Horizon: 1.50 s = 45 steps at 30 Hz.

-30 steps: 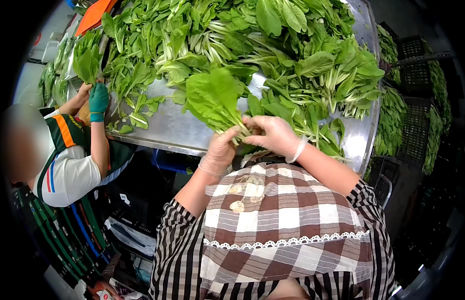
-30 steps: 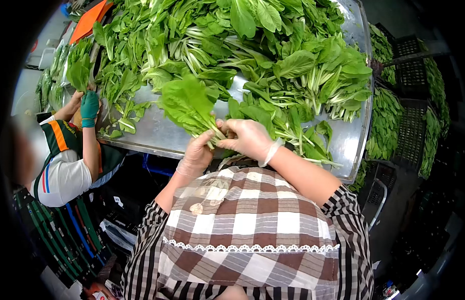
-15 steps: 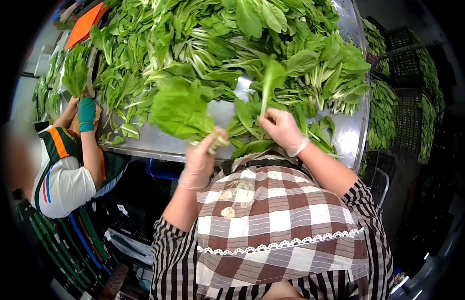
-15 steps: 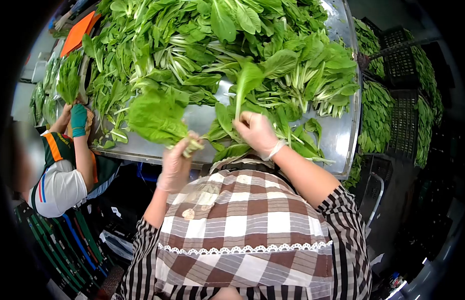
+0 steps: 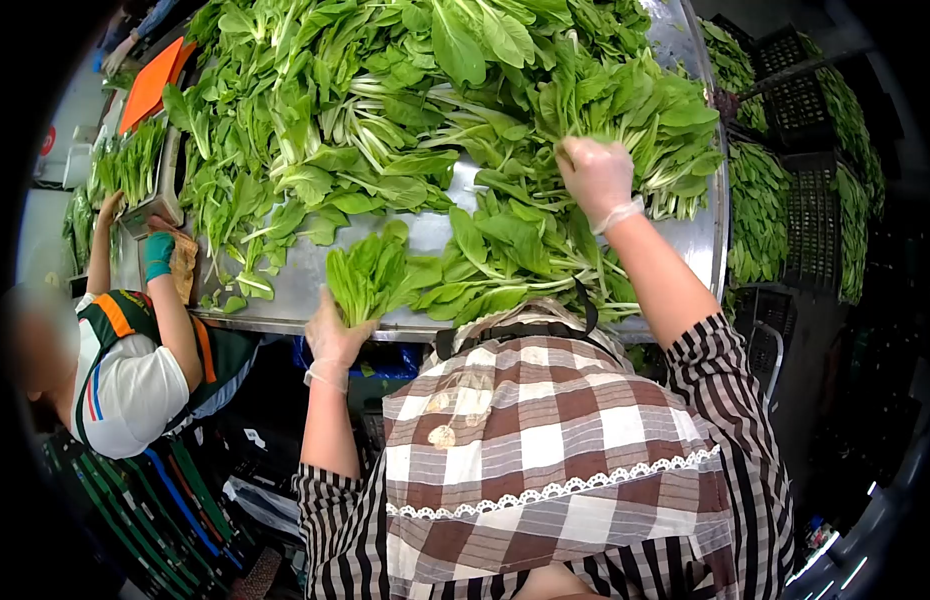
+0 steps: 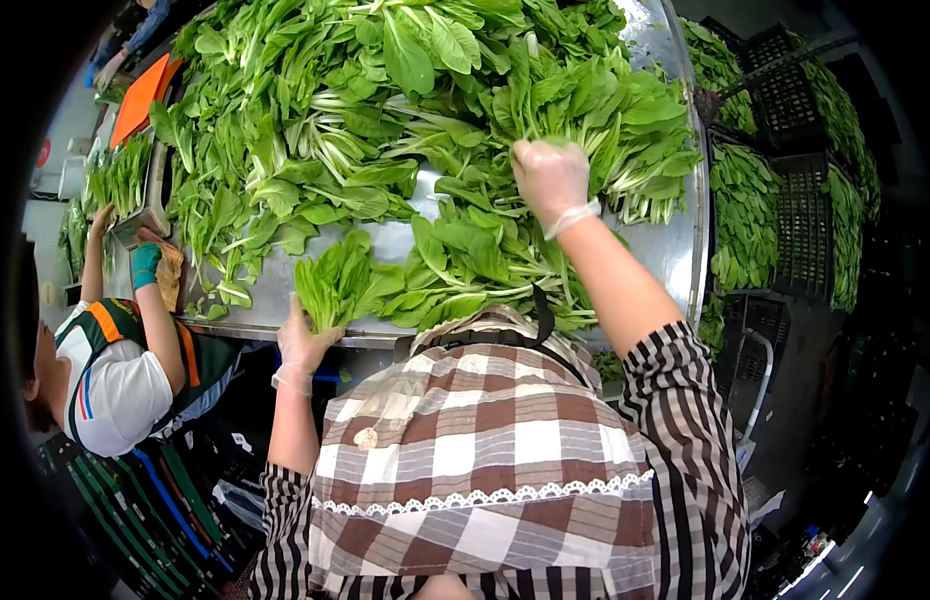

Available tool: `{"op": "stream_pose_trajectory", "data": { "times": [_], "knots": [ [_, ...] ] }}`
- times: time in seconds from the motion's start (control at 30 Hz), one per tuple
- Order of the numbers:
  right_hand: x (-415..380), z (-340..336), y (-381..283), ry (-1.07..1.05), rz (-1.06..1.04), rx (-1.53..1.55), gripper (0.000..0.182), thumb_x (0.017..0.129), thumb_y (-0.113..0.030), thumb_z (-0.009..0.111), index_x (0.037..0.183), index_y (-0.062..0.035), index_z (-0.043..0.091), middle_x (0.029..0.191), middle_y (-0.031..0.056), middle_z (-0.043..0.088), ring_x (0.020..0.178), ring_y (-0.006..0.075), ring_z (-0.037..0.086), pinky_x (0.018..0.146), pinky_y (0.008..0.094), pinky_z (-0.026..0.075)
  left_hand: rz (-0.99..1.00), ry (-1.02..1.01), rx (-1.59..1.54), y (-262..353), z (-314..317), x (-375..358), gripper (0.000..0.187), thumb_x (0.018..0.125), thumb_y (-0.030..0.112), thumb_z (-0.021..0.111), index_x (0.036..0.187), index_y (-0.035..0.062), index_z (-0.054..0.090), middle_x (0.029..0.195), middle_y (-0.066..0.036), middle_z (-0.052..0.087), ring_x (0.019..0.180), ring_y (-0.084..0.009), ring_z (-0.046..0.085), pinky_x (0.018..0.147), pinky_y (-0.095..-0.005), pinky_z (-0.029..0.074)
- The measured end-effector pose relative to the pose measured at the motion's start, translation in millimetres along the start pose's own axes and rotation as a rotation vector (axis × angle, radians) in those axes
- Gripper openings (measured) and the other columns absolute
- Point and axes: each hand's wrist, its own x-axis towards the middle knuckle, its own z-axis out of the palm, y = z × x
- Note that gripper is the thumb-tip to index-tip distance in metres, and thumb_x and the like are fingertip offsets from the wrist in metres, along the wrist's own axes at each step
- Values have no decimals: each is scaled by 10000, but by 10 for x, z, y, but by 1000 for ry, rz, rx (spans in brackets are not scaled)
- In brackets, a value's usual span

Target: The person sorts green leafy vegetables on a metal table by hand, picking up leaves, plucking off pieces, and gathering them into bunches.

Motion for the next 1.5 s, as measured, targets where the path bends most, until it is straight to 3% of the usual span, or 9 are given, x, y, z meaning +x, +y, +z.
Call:
{"op": "stream_pose_trajectory", "data": {
  "times": [0.13,0.3,0.53,0.7,1.0,1.1,1.23,1.43,1.5],
  "knots": [
    [-429,-110,-163,-67,40,156,133,780,-148,732,704,-136,624,617,20,604,576,213,597,591,317,435,239,513,241,340,-132,-202,890,701,284,828,1431,9,398,1383,-206,480,1317,-387,400,1108,-490,304],
    [-460,-97,-205,-97,288,230,253,736,-180,776,957,-132,663,834,65,622,739,271,630,659,390,487,723,333,-242,1246,128,157,744,770,214,777,1401,-2,447,1360,-224,504,1280,-386,444,1098,-449,338],
    [-841,-15,-256,-512,374,239,323,746,-205,742,1062,-153,694,883,100,645,832,303,661,748,420,532,946,237,-111,2167,584,865,803,797,353,759,1441,39,396,1385,-225,487,1270,-403,453,1095,-472,355],
    [-1137,-55,-227,-506,335,355,184,799,-205,662,958,-153,739,889,102,698,786,309,683,689,408,547,882,-254,0,1989,778,761,565,891,378,644,1362,92,516,1190,-219,616,1158,-406,540,1007,-481,416],
    [-233,11,68,-92,514,60,130,813,-223,708,848,-109,657,744,98,692,660,266,674,597,371,524,786,-203,205,1727,756,422,477,884,379,635,1294,138,600,1181,-151,614,1172,-372,510,1026,-492,375],
    [-127,-70,73,-197,646,146,145,803,-214,713,894,-114,660,744,93,678,644,279,660,606,383,522,811,147,80,1709,710,341,562,864,407,662,1335,119,555,1289,-181,537,1249,-388,451,1071,-501,343],
    [-309,-362,-148,-189,1035,1156,104,841,-131,701,891,-48,665,753,59,673,617,146,616,569,259,495,800,294,-238,1796,378,279,559,881,315,690,1335,36,521,1251,-163,581,1182,-326,538,1034,-485,413],
    [-651,-543,-642,-384,241,711,185,783,-214,748,937,-123,700,805,82,697,668,204,672,622,336,536,66,-718,-1574,2121,590,237,403,916,235,675,1235,10,573,1095,-110,663,1001,-236,648,914,-395,528],
    [-610,-492,-484,-398,418,885,172,803,-250,740,931,-138,715,809,53,721,701,179,699,609,336,537,-15,-709,-1625,2043,761,328,386,934,204,637,1256,9,552,1086,-119,661,1016,-245,643,923,-408,526]
  ]
}}
